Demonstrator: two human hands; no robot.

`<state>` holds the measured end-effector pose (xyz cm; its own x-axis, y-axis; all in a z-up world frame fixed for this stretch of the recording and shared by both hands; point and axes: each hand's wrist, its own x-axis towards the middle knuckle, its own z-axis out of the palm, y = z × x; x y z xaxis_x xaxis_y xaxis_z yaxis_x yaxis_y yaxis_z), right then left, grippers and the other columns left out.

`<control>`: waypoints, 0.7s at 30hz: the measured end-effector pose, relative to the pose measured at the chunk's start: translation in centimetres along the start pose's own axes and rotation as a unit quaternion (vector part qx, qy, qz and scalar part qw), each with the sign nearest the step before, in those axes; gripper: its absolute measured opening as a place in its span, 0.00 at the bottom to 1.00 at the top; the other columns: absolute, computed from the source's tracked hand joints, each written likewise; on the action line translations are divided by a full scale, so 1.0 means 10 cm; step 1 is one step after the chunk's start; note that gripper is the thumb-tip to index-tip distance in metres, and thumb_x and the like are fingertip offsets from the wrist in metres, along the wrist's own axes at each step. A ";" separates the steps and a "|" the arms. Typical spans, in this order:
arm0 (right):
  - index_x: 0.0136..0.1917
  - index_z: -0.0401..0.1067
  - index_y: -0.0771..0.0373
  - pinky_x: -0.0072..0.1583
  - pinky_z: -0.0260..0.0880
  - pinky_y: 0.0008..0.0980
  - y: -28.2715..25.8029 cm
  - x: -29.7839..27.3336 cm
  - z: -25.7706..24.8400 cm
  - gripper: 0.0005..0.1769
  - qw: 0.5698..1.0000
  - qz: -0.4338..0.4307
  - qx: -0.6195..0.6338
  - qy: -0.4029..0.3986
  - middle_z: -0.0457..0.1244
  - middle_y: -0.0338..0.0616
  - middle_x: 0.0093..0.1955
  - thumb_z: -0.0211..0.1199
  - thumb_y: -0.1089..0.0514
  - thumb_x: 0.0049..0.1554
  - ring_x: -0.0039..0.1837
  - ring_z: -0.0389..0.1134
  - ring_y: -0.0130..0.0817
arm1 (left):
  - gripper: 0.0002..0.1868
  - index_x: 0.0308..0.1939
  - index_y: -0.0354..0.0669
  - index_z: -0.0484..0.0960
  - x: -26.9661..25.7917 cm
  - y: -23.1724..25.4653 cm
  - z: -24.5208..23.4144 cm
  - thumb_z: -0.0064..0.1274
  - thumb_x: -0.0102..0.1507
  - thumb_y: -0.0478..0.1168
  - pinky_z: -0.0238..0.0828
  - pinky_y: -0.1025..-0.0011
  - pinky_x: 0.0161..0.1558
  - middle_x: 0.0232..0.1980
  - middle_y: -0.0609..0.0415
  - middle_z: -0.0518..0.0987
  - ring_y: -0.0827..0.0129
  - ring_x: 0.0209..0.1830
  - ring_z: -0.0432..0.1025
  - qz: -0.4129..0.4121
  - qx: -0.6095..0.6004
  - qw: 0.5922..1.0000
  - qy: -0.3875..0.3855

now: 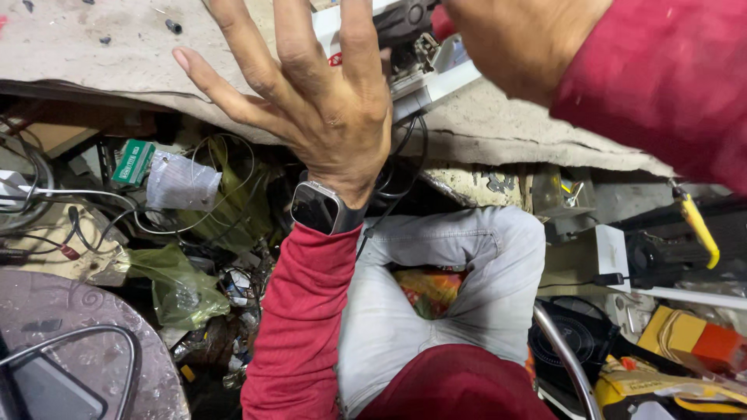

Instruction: The person is repairing a white electronic device, likely a VCR, by manipulating internal components with pliers and adjusting knobs. They remove a cassette tape, use pliers to adjust parts inside the chassis, and test the device by turning knobs.

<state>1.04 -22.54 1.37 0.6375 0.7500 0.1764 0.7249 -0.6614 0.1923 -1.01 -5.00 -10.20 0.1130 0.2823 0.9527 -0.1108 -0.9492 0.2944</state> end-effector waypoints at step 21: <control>0.46 0.74 0.63 0.40 0.67 0.44 -0.08 -0.05 0.01 0.12 0.981 0.162 0.091 -0.046 0.67 0.44 0.37 0.61 0.52 0.54 0.41 0.69 0.39 | 0.33 0.64 0.59 0.72 0.03 0.00 -0.20 0.72 0.58 0.49 0.35 0.23 0.76 0.74 0.49 0.60 0.34 0.82 0.45 0.011 -0.020 0.998 -0.065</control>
<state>0.12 -22.39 1.03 0.8574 0.5026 0.1105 0.5088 -0.8601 -0.0360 -2.98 -4.60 -9.75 0.2368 0.2395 0.9416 -0.1530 -0.9478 0.2796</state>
